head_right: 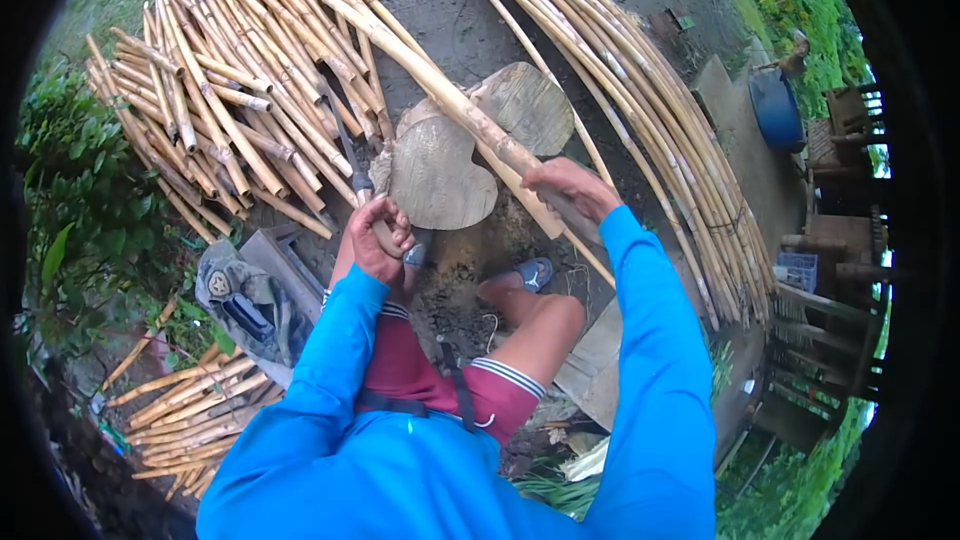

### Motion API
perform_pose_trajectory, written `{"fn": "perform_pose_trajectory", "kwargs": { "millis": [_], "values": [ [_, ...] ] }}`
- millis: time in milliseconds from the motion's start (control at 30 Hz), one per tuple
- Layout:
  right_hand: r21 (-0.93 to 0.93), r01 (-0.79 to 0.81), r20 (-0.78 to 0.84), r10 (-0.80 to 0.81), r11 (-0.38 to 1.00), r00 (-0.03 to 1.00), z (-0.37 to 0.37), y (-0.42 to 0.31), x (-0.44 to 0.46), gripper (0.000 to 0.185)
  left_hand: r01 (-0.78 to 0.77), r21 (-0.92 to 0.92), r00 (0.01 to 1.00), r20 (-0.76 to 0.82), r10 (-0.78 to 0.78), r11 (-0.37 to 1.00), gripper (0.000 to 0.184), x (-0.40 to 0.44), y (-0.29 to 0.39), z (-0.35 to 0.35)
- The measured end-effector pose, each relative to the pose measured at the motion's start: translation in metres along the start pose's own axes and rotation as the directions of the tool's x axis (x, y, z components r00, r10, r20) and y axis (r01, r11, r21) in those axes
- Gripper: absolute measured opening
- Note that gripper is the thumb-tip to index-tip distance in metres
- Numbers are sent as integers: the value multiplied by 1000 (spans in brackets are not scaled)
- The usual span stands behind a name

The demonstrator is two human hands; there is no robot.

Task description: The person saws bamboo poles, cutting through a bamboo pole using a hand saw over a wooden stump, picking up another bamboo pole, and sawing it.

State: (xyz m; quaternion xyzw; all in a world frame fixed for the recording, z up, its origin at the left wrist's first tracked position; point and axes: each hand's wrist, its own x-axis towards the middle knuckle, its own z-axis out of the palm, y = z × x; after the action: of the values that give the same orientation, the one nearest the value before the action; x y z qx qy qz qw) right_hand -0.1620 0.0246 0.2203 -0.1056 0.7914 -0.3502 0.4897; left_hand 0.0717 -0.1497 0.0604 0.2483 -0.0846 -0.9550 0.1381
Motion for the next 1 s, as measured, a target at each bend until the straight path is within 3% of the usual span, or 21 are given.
{"fn": "perform_pose_trajectory", "kwargs": {
  "millis": [33,100,133,167,233,367,467,600,700,733,767,833,900,1000],
  "values": [
    [12,-26,124,25,1000,992,-16,14,29,29,17,12,1000,-18,-17,1000,23,-2,3,3],
    [73,-7,184,-7,997,983,-28,19,43,27,18,44,1000,-7,-17,999,23,5,7,-3],
    [234,126,236,-182,964,954,-36,41,52,31,20,43,1000,-9,-19,999,22,11,12,-1],
    [339,-107,218,32,935,976,-25,32,52,31,22,46,1000,-14,-22,999,22,14,16,-2],
    [276,-241,258,170,930,951,-10,28,55,27,68,-68,998,20,-66,995,23,24,25,-3],
    [249,-230,249,167,941,954,-1,32,66,24,81,-109,997,20,-79,991,24,31,35,-5],
    [356,-318,312,209,879,927,1,9,64,26,110,-105,994,27,-108,988,24,32,37,-5],
    [345,-263,320,151,901,935,-8,0,71,26,146,-85,989,16,-145,986,23,32,39,-9],
    [23,-247,201,237,969,950,-9,15,86,21,155,-122,988,16,-155,980,24,33,43,-9],
    [-61,-36,113,43,997,993,-3,32,93,26,166,-127,986,12,-166,978,24,33,44,-10],
    [-198,14,13,-11,980,1000,7,21,82,37,188,-139,982,6,-189,972,24,34,44,-11],
    [-268,6,-47,-19,963,999,18,17,77,49,195,-152,981,25,-193,969,23,35,44,-10],
    [-641,99,-156,-256,761,954,15,22,77,52,195,-124,980,-5,-198,973,23,34,44,-9],
    [-749,15,-223,-273,663,936,19,29,79,59,198,-121,979,-16,-201,973,22,32,47,-5]
  ]
}}
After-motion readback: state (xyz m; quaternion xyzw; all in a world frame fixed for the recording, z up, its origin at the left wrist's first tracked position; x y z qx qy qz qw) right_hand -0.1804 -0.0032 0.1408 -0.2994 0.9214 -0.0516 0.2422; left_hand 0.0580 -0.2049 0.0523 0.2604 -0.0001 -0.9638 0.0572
